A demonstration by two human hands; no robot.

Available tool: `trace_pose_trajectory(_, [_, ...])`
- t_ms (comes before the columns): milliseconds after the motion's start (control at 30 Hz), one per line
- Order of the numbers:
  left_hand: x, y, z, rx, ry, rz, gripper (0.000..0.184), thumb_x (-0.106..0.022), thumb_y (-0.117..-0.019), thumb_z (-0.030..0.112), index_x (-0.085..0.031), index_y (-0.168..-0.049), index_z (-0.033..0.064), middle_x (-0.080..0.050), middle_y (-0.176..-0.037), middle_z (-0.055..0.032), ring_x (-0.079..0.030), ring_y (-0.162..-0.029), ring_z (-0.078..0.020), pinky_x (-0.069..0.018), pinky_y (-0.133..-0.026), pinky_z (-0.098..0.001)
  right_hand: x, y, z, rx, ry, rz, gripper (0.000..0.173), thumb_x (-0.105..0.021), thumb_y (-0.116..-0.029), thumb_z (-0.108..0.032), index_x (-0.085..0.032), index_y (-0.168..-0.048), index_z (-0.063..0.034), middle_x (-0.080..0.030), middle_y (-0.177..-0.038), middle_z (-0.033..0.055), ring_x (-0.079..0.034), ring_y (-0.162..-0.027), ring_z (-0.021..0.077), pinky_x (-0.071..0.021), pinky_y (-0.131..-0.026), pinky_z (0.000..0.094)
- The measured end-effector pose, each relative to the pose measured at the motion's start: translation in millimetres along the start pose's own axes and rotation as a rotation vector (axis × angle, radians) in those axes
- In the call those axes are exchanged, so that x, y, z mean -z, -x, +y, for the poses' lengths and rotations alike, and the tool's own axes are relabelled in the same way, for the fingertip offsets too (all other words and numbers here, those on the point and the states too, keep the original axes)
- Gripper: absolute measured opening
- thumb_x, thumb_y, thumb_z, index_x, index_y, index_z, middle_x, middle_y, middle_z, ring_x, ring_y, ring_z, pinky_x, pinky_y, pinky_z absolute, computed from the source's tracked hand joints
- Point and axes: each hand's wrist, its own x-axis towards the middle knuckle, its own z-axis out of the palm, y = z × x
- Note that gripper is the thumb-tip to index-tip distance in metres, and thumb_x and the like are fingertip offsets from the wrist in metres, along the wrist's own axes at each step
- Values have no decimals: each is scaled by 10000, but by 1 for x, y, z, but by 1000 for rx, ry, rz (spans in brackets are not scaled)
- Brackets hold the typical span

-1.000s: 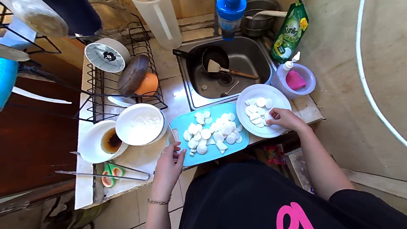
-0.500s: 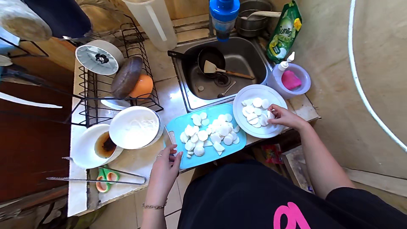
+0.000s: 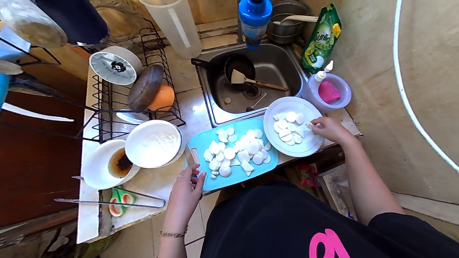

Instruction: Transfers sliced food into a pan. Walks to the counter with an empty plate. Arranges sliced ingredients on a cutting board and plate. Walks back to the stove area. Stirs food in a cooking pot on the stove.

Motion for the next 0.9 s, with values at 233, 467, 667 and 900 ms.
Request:
trace_pose_trajectory(233, [0, 2, 2, -1, -12, -7, 380, -605, -1022, 206, -592, -1332, -13, -669, -1135, -209, -692, -925, -326, -570, -784, -494, -16, -17, -14, 126, 98, 180, 398, -731, -958, -188, -678, -1319, -28, -657, -1288, 260, -587, -1243, 472, -422, -1055, 672])
trace_pose_trajectory(467, [0, 3, 3, -29, -12, 12, 374, -598, -1021, 209, -601, -1321, -14, -672, -1123, -207, -692, -908, -317, -570, -771, -486, -28, -53, -25, 200, 144, 152, 361, -789, -897, -113, -660, -1194, 47, -639, -1201, 304, -602, -1158, 504, -484, -959, 672])
trace_pose_trajectory(667, [1, 11, -4, -1, -12, 35, 380, -613, -1013, 189, -598, -1330, -19, -677, -1128, -215, -697, -930, -340, -571, -786, -500, -2, -35, -7, 164, 27, 226, 208, -668, -996, -98, -674, -1118, 70, -698, -1030, 260, -685, -955, 423, -529, -882, 614])
trace_pose_trajectory(900, [0, 9, 2, -15, -14, 22, 372, -596, -1023, 208, -597, -1325, -10, -678, -1123, -205, -696, -926, -320, -568, -779, -485, -32, -57, -28, 113, 94, 185, 465, -805, -901, -174, -635, -1264, 62, -617, -1247, 321, -600, -1160, 508, -469, -972, 681])
